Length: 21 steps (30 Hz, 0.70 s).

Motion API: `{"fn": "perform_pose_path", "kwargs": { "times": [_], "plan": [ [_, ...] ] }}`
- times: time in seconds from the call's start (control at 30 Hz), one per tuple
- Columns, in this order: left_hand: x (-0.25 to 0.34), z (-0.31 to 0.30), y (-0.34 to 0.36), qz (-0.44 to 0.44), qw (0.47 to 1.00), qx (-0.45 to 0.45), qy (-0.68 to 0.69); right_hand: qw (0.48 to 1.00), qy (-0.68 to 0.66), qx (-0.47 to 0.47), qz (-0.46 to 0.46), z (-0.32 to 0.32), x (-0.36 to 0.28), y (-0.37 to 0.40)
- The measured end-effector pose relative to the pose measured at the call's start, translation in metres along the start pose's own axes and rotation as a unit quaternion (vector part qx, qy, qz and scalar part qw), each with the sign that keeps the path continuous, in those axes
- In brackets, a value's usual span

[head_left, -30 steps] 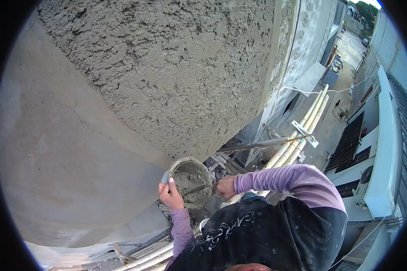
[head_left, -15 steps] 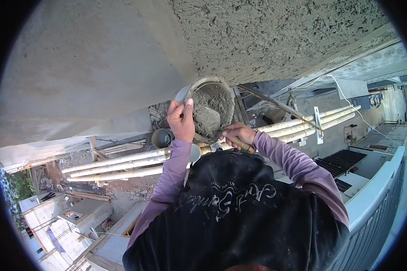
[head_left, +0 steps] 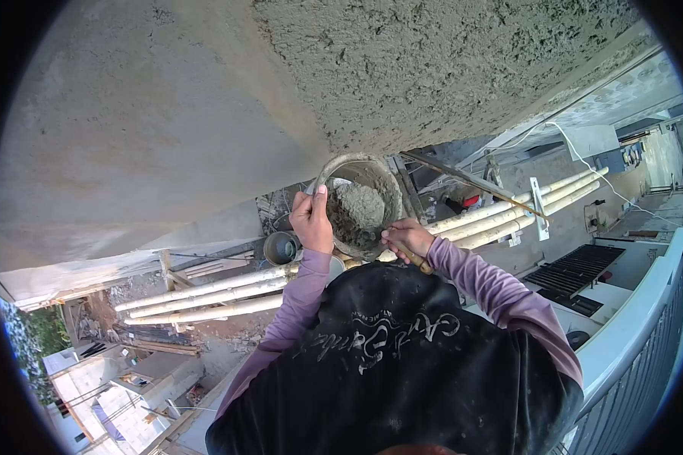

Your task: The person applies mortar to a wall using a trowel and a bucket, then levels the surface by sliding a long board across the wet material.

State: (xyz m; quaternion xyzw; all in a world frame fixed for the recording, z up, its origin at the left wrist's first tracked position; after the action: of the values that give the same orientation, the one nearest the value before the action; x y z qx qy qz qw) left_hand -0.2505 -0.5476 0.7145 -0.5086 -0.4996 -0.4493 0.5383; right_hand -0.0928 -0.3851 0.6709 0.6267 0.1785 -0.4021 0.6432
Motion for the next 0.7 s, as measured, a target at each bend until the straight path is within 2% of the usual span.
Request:
{"fn": "perform_pose_path", "kwargs": {
  "times": [0.03, 0.07, 0.1, 0.17, 0.2, 0.23, 0.27, 0.3, 0.33, 0.4, 0.53, 0.57, 0.63, 0.7],
  "plan": [
    [0.001, 0.004, -0.003, 0.000, 1.000, -0.001, 0.004, 1.000, -0.007, 0.002, -0.003, -0.001, -0.007, 0.000],
    [0.004, 0.006, -0.003, 0.002, 1.000, 0.000, -0.009, 0.997, -0.045, -0.020, 0.053, -0.004, -0.013, 0.004],
    [0.003, 0.005, -0.002, -0.010, 1.000, 0.009, -0.012, 0.993, -0.078, -0.060, 0.067, -0.003, -0.012, 0.007],
    [0.001, 0.008, -0.005, -0.024, 1.000, 0.013, -0.003, 0.979, -0.143, -0.127, 0.073, -0.007, -0.014, 0.016],
    [-0.004, 0.007, -0.006, -0.040, 0.999, 0.023, 0.006, 0.979, -0.148, -0.128, 0.049, -0.009, -0.014, 0.021],
    [-0.009, 0.005, -0.007, -0.054, 0.998, 0.023, 0.019, 0.980, -0.154, -0.122, 0.017, -0.009, -0.014, 0.027],
    [-0.011, 0.004, -0.006, -0.117, 0.992, 0.026, 0.029, 0.978, -0.179, -0.105, 0.005, -0.010, -0.014, 0.033],
    [-0.029, 0.002, -0.010, -0.104, 0.992, 0.037, 0.055, 0.974, -0.204, -0.095, -0.006, -0.014, -0.016, 0.037],
    [-0.005, 0.000, -0.002, -0.160, 0.986, 0.029, 0.044, 0.975, -0.213, -0.054, -0.039, -0.024, -0.023, 0.046],
    [-0.022, -0.018, -0.002, -0.143, 0.988, 0.057, -0.016, 0.962, -0.258, -0.001, -0.090, -0.049, -0.041, 0.065],
    [-0.047, -0.046, -0.002, -0.146, 0.983, 0.100, -0.039, 0.868, -0.427, 0.145, -0.209, -0.149, -0.072, 0.090],
    [-0.053, -0.054, -0.004, -0.147, 0.982, 0.109, -0.049, 0.831, -0.460, 0.187, -0.252, -0.178, -0.083, 0.109],
    [-0.062, -0.074, -0.010, -0.140, 0.977, 0.130, -0.091, 0.749, -0.440, 0.326, -0.372, -0.237, -0.103, 0.155],
    [-0.068, -0.099, -0.020, -0.121, 0.969, 0.153, -0.155, 0.630, -0.410, 0.427, -0.503, -0.282, -0.120, 0.215]
  ]
}}
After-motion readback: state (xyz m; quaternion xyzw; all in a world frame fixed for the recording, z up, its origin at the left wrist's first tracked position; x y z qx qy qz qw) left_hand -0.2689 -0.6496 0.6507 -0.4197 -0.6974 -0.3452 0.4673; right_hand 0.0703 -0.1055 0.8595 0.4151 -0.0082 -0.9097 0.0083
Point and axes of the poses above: each hand's wrist, its own y-axis away from the middle knuckle, its own z-axis out of the palm, x = y × z, the point moved 2 cm from there along -y, towards the middle knuckle, and after that the axes turned 12 degrees about x, right-handed, at the moved point
